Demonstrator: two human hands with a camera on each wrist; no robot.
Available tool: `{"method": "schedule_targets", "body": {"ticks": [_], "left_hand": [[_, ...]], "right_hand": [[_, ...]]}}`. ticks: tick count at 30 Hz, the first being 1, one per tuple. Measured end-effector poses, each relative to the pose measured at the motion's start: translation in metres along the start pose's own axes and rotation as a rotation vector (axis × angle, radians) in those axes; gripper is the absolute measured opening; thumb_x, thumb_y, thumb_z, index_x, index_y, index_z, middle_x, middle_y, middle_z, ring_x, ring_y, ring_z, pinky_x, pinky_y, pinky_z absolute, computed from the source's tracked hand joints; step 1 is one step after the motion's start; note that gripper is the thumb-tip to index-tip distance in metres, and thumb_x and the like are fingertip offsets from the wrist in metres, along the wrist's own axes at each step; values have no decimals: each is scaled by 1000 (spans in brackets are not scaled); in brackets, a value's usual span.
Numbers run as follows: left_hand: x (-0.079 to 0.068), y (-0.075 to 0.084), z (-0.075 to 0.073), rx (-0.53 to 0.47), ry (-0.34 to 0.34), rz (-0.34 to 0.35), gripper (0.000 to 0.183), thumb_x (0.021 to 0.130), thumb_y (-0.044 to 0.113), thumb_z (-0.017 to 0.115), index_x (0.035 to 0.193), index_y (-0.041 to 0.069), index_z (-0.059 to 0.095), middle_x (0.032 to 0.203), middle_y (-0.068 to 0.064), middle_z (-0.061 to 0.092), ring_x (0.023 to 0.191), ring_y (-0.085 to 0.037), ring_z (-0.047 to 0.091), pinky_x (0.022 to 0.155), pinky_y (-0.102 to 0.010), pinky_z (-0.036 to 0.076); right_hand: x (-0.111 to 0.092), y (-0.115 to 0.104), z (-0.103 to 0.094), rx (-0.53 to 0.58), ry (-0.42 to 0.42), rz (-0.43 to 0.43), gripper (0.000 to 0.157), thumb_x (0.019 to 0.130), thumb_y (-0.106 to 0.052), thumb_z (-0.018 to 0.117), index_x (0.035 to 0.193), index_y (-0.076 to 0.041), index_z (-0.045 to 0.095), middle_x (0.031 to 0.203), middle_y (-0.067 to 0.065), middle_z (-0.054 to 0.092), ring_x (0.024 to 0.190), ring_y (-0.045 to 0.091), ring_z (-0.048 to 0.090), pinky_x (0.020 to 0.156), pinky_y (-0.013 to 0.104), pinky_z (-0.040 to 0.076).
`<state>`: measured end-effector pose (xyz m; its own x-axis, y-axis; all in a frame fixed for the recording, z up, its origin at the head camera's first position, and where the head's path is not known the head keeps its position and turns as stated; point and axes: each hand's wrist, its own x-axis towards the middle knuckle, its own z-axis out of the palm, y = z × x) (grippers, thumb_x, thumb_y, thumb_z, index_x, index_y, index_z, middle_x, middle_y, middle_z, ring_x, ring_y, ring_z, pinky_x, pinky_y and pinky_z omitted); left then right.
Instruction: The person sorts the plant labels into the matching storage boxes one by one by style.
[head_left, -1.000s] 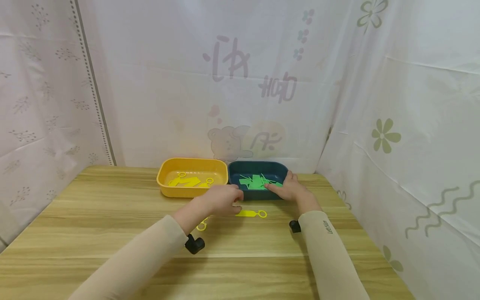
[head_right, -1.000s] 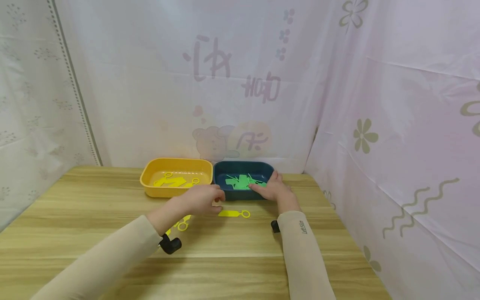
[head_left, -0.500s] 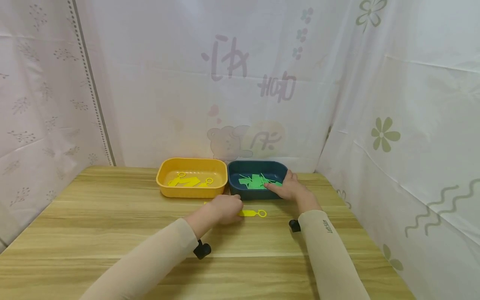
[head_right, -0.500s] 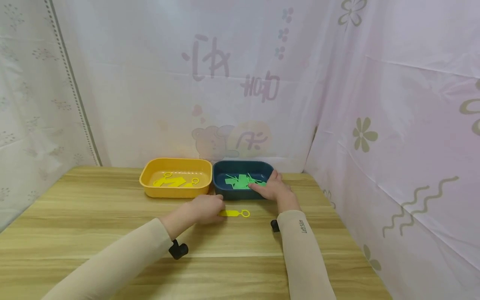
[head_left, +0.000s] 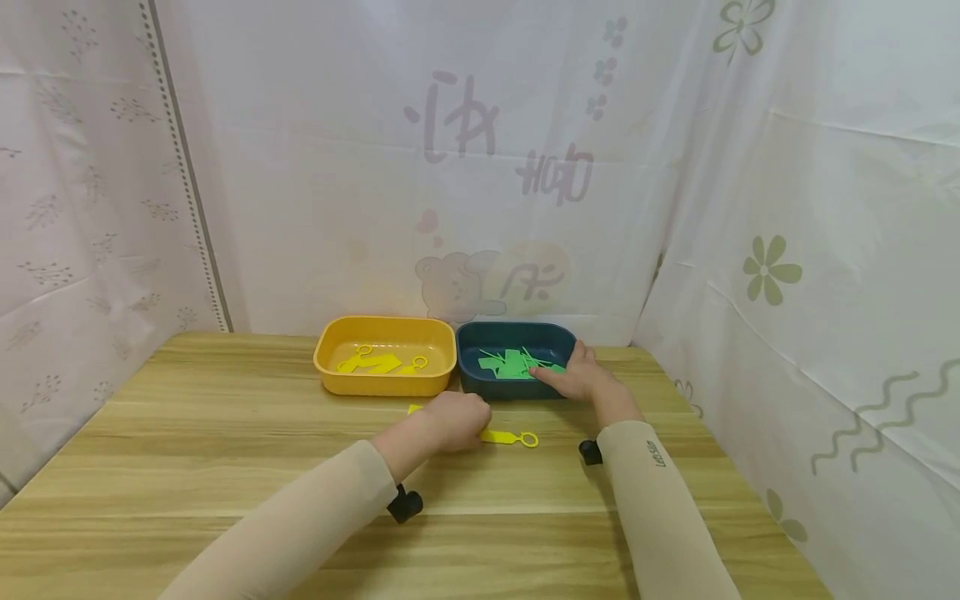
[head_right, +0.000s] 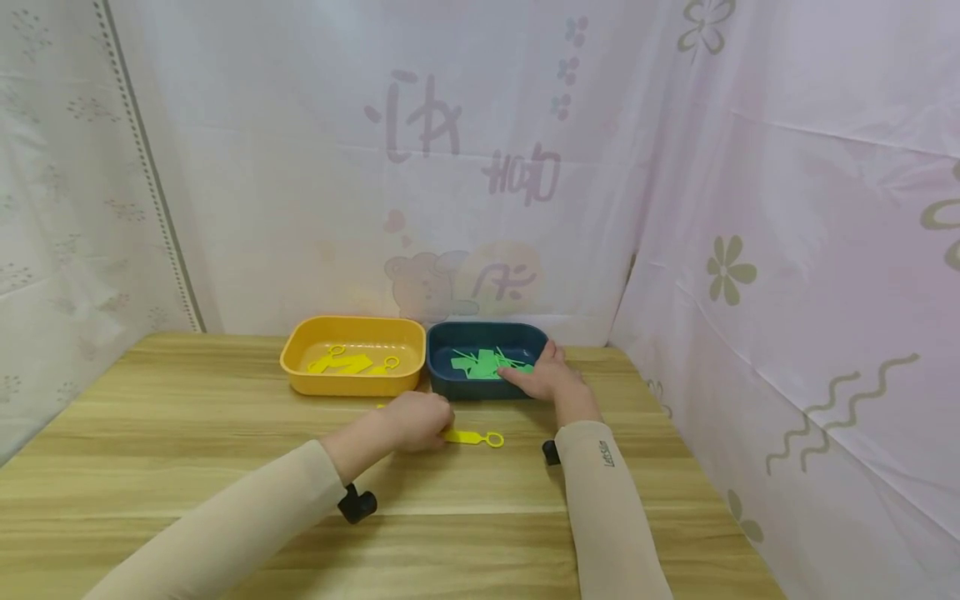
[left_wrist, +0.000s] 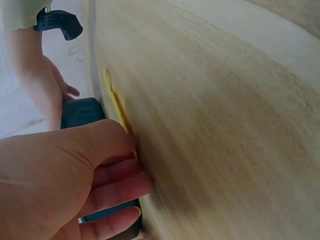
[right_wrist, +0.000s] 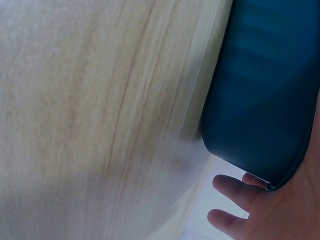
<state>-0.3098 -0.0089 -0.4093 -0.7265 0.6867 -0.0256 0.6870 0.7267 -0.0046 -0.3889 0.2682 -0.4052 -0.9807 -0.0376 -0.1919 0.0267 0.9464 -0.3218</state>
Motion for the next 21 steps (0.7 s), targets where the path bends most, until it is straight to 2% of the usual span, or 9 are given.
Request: {"method": "schedule_targets", "body": {"ticks": [6, 13, 21], "left_hand": [[-1, -2, 2, 5, 18, 28, 16, 100, 27, 81, 87, 17, 77, 86, 3, 68, 73, -15, 56, 66, -31, 52], [-5, -4, 1, -15, 35, 43, 5, 98, 22, 81, 94, 20, 81, 81, 8, 63, 75, -13, 55, 67, -26, 46], [-8, -9, -5, -75, 82, 57, 10, 100, 23, 81, 91, 19, 78, 82, 6, 62, 75, -13, 54, 68, -27, 46]], "right_hand": [[0, 1, 1, 6, -1, -6, 141, 95, -91, 48, 168, 12, -16, 178, 39, -10, 162, 60, 23, 130, 70, 28], [1, 0, 1, -12, 6, -2, 141, 95, -91, 48, 168, 12, -15, 178, 39, -9, 160, 61, 28, 129, 71, 29], [-1, 1, -1, -7, -4, -7, 144, 94, -93, 46, 168, 12, -18, 178, 39, -11, 161, 61, 25, 130, 70, 28]]}}
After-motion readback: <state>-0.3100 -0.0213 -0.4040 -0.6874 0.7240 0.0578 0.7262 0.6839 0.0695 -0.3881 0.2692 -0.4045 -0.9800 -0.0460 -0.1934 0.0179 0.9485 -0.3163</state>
